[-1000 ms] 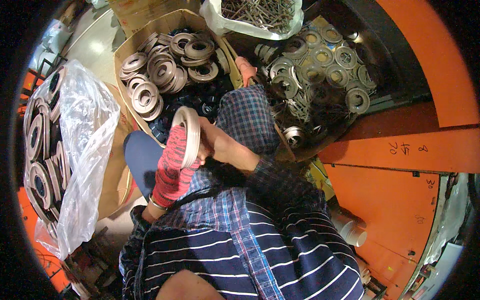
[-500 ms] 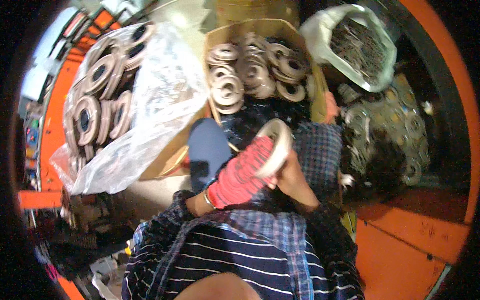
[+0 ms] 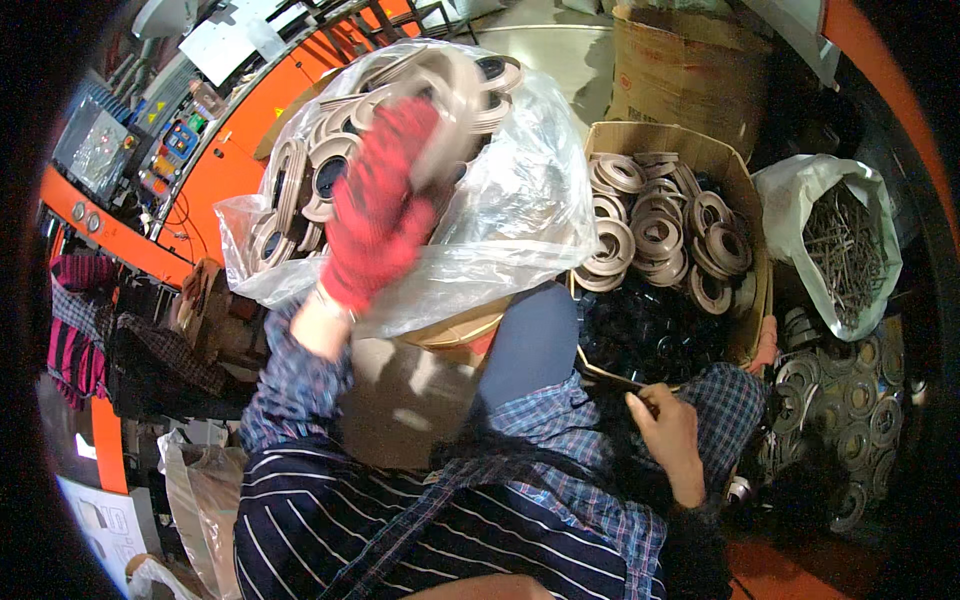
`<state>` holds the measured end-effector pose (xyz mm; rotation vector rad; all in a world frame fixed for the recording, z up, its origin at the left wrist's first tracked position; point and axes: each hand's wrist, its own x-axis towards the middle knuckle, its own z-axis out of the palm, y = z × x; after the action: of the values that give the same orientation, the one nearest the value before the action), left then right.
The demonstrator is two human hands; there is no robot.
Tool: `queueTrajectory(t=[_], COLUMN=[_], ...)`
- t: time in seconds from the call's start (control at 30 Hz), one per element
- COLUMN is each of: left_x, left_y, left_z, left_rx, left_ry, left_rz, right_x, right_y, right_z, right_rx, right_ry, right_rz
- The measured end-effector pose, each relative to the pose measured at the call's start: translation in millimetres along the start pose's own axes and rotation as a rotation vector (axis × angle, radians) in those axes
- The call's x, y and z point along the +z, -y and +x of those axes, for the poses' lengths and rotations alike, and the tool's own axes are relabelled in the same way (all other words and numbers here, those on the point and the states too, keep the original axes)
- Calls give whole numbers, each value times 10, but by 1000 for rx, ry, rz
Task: The person repeatedly picks a beige ring and a black insert, presses them together, and places the assembled unit into a plastic bag. They continue this cycle, occasionally reaching into a cardboard box to retrieve more parts.
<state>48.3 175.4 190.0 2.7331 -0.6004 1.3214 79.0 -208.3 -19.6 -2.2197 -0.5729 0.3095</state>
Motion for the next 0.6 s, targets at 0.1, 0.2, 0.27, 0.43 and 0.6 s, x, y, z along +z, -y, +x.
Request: queueTrajectory(t=[0.1, 0.2, 0.27, 0.43, 0.6], left_x=[-124, -19, 261, 1550, 2544], left_y=[608, 417, -86, -1491, -1761], left_z=[104, 69, 14, -501, -891], left_rx=[-262, -216, -1, 295, 45], left_ry=[159, 66, 114, 426, 1194], left_rz=[443, 437, 450, -325, -720], right_x=[-198, -320, -402, -705, -903], right_y=[-83, -243, -384, -785, -1001], right_z=[2, 63, 156, 371, 446], right_rx=[42, 13, -36, -257, -353], right_ry=[-15, -107, -177, 27, 377], right_rz=[-62, -122, -117, -456, -511])
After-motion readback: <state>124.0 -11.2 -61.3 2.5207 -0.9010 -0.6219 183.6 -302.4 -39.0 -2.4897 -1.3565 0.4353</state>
